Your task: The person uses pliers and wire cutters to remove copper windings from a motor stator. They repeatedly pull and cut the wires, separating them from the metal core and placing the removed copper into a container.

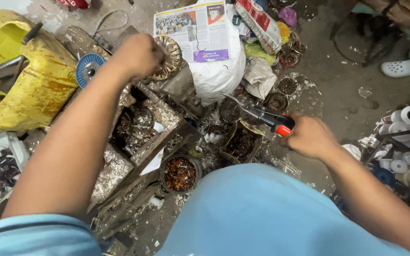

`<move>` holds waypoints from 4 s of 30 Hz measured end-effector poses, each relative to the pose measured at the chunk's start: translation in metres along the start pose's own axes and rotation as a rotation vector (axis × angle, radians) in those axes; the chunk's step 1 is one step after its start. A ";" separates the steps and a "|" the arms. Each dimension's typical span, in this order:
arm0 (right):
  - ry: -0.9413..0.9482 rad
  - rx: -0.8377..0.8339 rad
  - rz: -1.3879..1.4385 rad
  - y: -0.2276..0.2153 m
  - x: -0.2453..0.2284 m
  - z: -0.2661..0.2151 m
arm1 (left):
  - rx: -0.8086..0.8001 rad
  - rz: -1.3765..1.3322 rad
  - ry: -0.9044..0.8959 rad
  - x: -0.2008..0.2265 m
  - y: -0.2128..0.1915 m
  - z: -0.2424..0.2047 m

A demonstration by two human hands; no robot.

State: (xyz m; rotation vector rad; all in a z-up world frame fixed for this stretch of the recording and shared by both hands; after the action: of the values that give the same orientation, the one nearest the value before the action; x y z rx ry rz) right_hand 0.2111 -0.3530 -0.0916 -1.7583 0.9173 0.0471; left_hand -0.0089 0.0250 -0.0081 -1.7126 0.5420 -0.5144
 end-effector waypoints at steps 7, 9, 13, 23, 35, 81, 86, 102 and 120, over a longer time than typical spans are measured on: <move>-0.006 -0.036 0.014 0.001 0.006 0.004 | -0.012 -0.785 -0.120 -0.018 -0.002 -0.023; -0.034 -0.019 0.016 0.001 0.004 0.004 | -0.030 -0.898 -0.176 -0.019 0.008 -0.028; -0.050 -0.056 0.027 0.002 -0.001 0.006 | -0.209 -1.530 -0.329 -0.023 0.024 -0.039; -0.037 -0.070 0.046 0.006 -0.007 0.003 | 0.497 -0.075 0.001 0.025 0.016 -0.041; -0.139 0.059 -0.080 -0.023 -0.055 0.006 | 0.195 0.056 -0.041 0.031 0.000 -0.028; 0.259 0.109 0.154 0.003 0.099 -0.022 | -0.493 -0.772 0.091 0.128 0.339 -0.086; 0.300 0.115 0.149 -0.001 0.107 -0.054 | -0.465 -0.464 0.276 0.135 0.443 -0.052; 0.009 -0.069 0.540 0.042 0.085 -0.037 | -0.108 -0.588 0.268 0.068 0.259 -0.096; -0.252 0.257 0.037 0.031 -0.117 -0.031 | 0.282 -0.269 0.589 -0.021 -0.003 -0.027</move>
State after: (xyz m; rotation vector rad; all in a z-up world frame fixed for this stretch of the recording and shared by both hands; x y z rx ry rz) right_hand 0.0983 -0.3171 -0.0506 -1.4593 0.7369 0.1635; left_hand -0.0421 0.0175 -0.0007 -1.3566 0.6189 -1.2494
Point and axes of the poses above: each hand's wrist, its own z-axis towards the middle knuckle, its own y-axis out of the palm, x = y × z, the point moved 3 cm from there along z, towards the middle knuckle, and after that the axes turned 8 degrees about -y, right-handed, at the moved point
